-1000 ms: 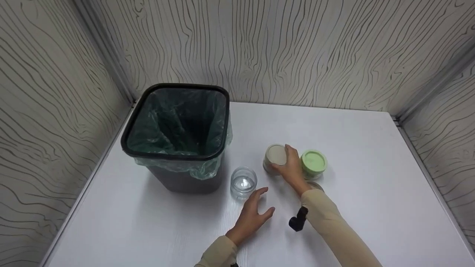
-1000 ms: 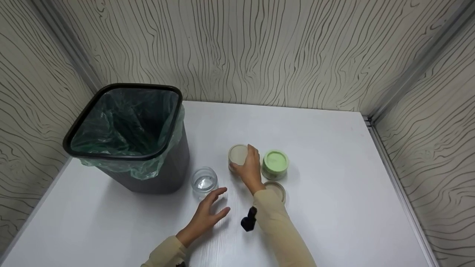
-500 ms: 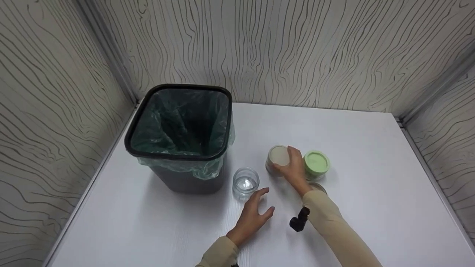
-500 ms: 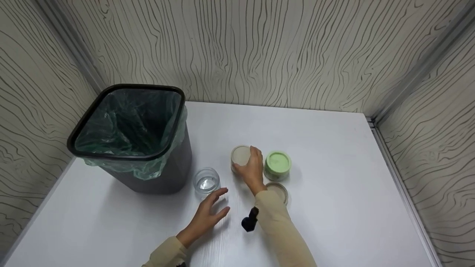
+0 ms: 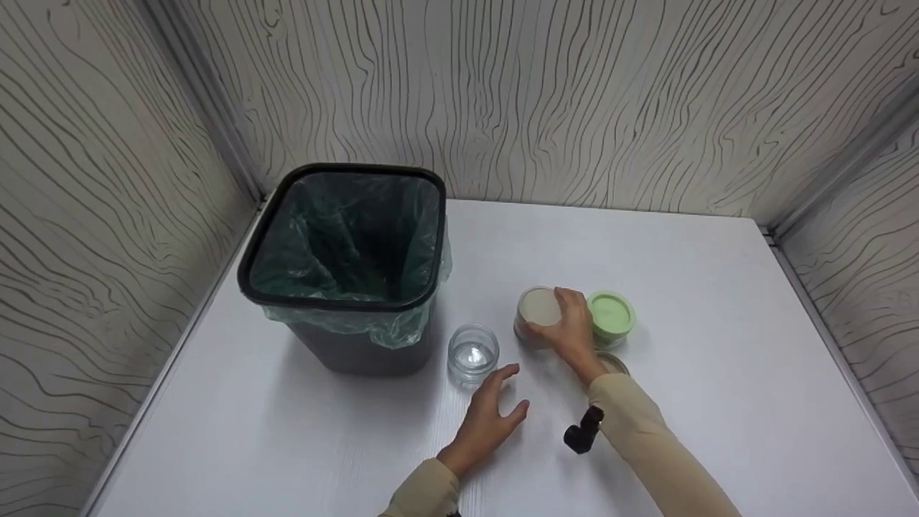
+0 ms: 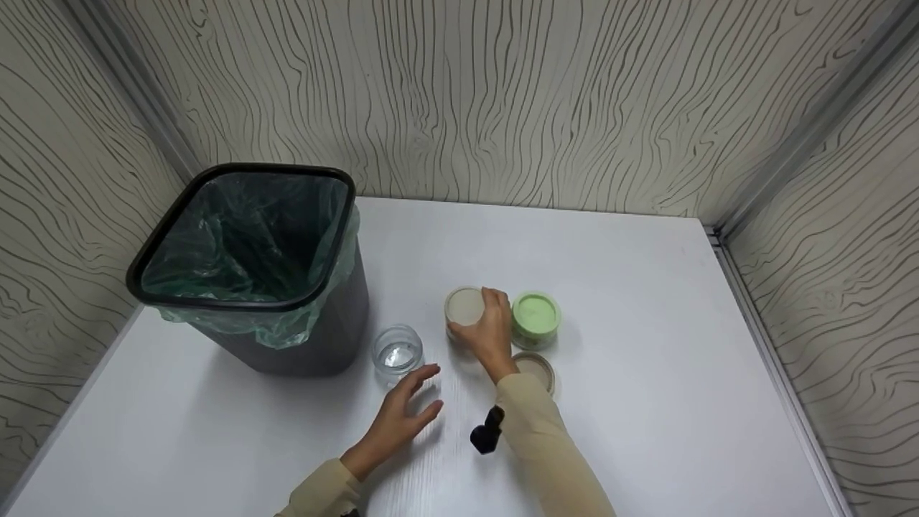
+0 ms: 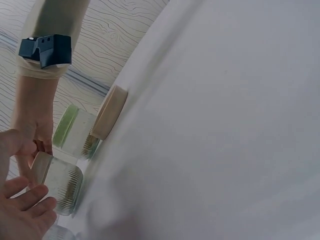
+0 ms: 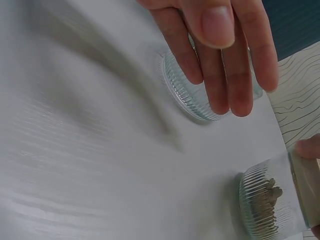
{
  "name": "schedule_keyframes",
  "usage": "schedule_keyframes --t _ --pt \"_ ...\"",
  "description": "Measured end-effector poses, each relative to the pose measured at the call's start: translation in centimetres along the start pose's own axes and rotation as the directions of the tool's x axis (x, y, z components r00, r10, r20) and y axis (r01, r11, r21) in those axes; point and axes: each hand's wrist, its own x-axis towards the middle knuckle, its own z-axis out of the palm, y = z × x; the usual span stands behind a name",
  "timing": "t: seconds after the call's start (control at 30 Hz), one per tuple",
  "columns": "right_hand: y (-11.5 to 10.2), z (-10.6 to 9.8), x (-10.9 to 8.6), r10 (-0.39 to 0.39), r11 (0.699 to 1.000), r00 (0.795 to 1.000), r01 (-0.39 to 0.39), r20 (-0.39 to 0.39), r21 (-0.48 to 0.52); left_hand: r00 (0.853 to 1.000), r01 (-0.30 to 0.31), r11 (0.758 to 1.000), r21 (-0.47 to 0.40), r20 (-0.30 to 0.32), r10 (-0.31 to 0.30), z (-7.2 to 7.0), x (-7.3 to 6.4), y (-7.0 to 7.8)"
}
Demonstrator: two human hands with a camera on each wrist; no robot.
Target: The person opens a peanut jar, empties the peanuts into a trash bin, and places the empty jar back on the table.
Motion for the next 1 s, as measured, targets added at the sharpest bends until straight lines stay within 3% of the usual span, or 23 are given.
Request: schedule_keyframes --t 0.17,0.43,1.0 --pt "0.2 -0.1 -0.1 -0.023 1.0 0.999 0.023 -0.045 0.0 1.0 0.006 1.0 0.0 0.007 -0.006 -0.1 0.1 0.2" --pt "0.5 -0.6 -0.9 0.068 0.996 0.997 -0.066 -0.029 0.055 0.999 -0.029 1.0 0.004 -0.026 0.029 -0.2 0.1 0.4" --pt "0.1 -1.3 -2.0 0.046 0.995 0.998 -0.043 -0.035 0.094 0.999 -0.032 0.999 0.013 0.0 0.032 -0.2 0.8 0.9"
